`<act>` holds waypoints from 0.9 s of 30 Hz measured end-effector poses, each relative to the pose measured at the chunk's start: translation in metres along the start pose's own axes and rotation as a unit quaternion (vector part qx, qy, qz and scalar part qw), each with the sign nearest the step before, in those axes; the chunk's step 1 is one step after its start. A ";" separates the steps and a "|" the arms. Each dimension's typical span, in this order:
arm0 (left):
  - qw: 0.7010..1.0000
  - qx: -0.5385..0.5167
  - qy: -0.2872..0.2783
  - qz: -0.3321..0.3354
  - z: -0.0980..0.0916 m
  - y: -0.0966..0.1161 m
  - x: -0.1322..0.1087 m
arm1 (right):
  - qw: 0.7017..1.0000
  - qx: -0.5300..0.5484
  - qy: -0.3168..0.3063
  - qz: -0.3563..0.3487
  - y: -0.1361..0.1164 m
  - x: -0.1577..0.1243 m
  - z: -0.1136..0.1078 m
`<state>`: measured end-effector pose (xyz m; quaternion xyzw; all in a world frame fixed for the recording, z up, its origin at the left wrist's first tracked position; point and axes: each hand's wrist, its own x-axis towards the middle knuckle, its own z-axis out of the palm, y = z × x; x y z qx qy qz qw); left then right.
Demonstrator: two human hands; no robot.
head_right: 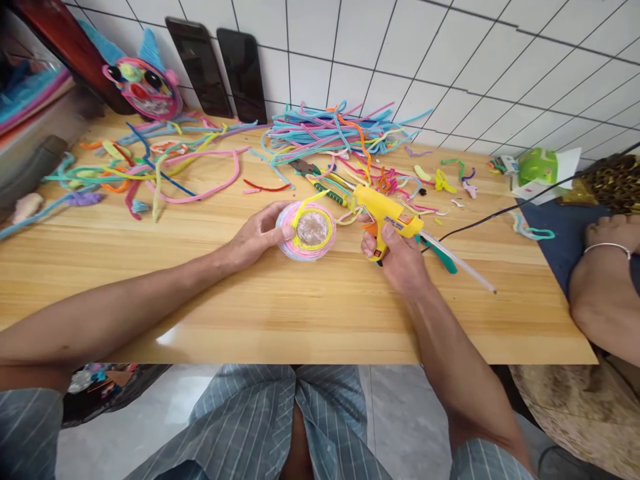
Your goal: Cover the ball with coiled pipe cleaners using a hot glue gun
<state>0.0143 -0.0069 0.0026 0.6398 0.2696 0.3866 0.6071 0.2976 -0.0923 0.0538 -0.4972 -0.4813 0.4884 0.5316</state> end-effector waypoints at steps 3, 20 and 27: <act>1.000 0.001 0.007 0.001 -0.002 -0.002 0.001 | 1.000 0.014 0.006 0.002 -0.002 0.001 -0.001; 1.000 0.004 0.010 -0.026 -0.005 -0.002 0.001 | 0.983 0.037 0.168 -0.058 0.001 -0.001 -0.002; 1.000 -0.002 0.011 -0.029 -0.007 -0.006 -0.002 | 0.977 0.021 0.207 -0.056 -0.003 -0.002 0.002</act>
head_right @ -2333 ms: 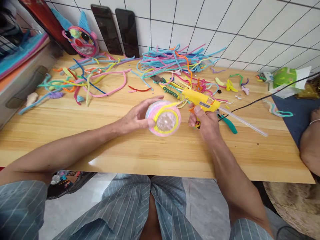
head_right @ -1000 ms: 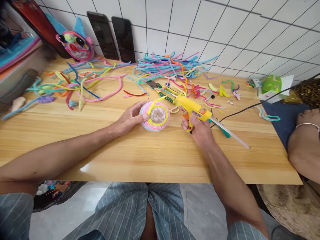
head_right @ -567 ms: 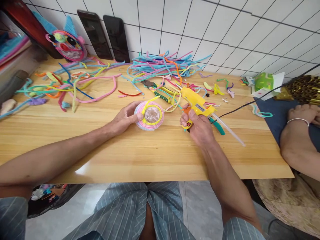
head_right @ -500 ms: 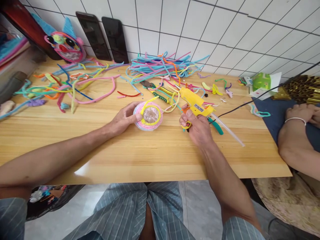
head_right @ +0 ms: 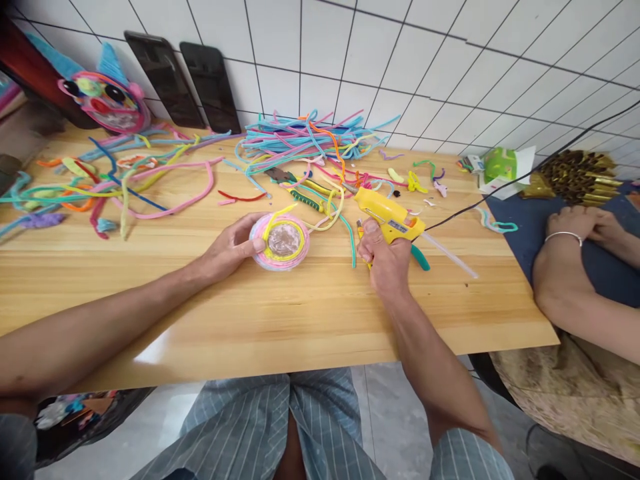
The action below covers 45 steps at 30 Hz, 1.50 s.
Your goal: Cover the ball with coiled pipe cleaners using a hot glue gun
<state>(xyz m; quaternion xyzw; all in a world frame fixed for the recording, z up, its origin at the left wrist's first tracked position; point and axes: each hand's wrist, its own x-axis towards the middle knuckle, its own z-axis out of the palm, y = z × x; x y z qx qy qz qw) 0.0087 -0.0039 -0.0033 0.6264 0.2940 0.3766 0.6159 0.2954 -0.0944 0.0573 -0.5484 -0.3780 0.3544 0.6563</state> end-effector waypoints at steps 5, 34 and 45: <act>1.000 -0.017 0.011 0.000 -0.001 -0.002 0.000 | 0.997 -0.063 -0.019 -0.026 0.009 -0.006 -0.010; 0.999 0.003 -0.034 0.018 0.009 -0.001 0.005 | 0.911 -0.307 -0.236 -0.144 0.010 -0.026 -0.008; 0.999 0.005 -0.027 0.018 0.008 -0.003 0.003 | 0.927 -0.291 -0.203 -0.120 0.013 -0.028 -0.009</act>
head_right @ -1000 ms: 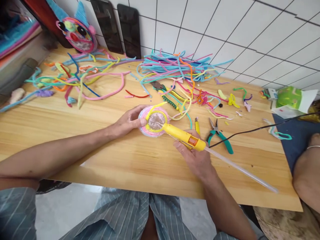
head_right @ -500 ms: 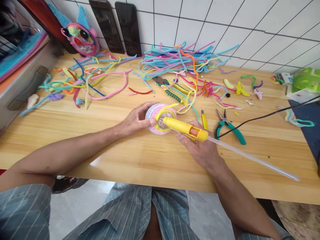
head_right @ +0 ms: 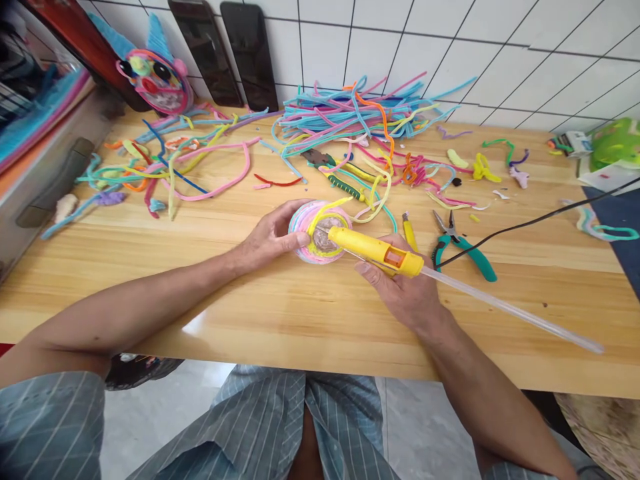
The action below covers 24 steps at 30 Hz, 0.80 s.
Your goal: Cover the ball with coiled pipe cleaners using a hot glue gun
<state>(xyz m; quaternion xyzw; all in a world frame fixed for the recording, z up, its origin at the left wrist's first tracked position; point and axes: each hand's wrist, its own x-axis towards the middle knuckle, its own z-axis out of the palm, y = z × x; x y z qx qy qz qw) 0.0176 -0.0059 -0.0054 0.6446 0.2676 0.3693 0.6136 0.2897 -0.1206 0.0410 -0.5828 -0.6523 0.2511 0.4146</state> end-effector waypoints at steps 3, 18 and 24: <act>1.000 0.005 0.004 0.006 0.000 0.000 0.000 | 1.000 -0.005 -0.001 -0.003 0.000 0.000 0.001; 1.000 0.014 -0.005 0.007 0.001 0.001 0.000 | 0.999 -0.029 -0.019 -0.028 -0.001 -0.002 0.002; 1.000 0.002 -0.002 0.013 0.001 0.001 0.000 | 0.999 -0.030 0.001 -0.035 -0.001 -0.003 0.004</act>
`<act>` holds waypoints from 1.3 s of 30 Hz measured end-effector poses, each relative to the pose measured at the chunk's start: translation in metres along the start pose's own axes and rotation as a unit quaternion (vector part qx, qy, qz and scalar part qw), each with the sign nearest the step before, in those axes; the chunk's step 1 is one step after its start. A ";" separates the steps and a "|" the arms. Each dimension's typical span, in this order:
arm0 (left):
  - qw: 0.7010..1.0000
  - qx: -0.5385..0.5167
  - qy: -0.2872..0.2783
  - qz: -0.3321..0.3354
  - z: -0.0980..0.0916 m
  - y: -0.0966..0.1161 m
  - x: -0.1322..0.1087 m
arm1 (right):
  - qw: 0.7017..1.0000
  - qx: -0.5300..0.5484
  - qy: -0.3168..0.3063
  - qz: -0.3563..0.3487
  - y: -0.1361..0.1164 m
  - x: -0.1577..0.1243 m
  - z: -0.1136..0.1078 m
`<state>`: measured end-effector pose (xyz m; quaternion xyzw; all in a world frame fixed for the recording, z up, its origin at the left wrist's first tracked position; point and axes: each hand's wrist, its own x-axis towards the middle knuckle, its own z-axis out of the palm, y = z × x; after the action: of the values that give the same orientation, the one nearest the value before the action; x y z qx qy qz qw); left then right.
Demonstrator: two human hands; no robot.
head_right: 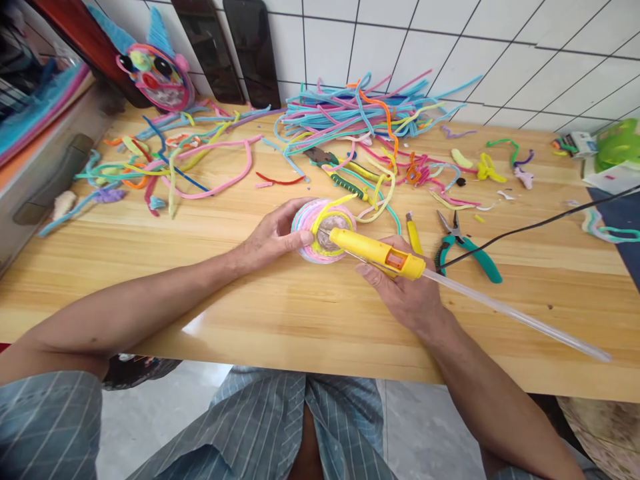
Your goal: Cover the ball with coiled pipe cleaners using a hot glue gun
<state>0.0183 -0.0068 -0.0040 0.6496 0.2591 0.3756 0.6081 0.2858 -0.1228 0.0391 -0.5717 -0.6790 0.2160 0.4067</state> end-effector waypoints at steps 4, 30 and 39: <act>1.000 -0.002 0.002 -0.004 0.001 0.000 0.000 | 1.000 0.016 -0.018 0.006 0.001 0.000 0.001; 0.999 0.043 0.016 -0.021 0.001 -0.001 -0.008 | 0.998 0.059 -0.001 0.021 0.020 0.003 0.006; 0.994 0.097 0.046 -0.029 -0.003 0.008 -0.007 | 0.974 0.044 0.163 0.150 0.039 0.011 -0.072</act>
<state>0.0103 -0.0116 0.0027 0.6798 0.3413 0.3603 0.5400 0.3668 -0.1147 0.0546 -0.6761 -0.5003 0.2077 0.4995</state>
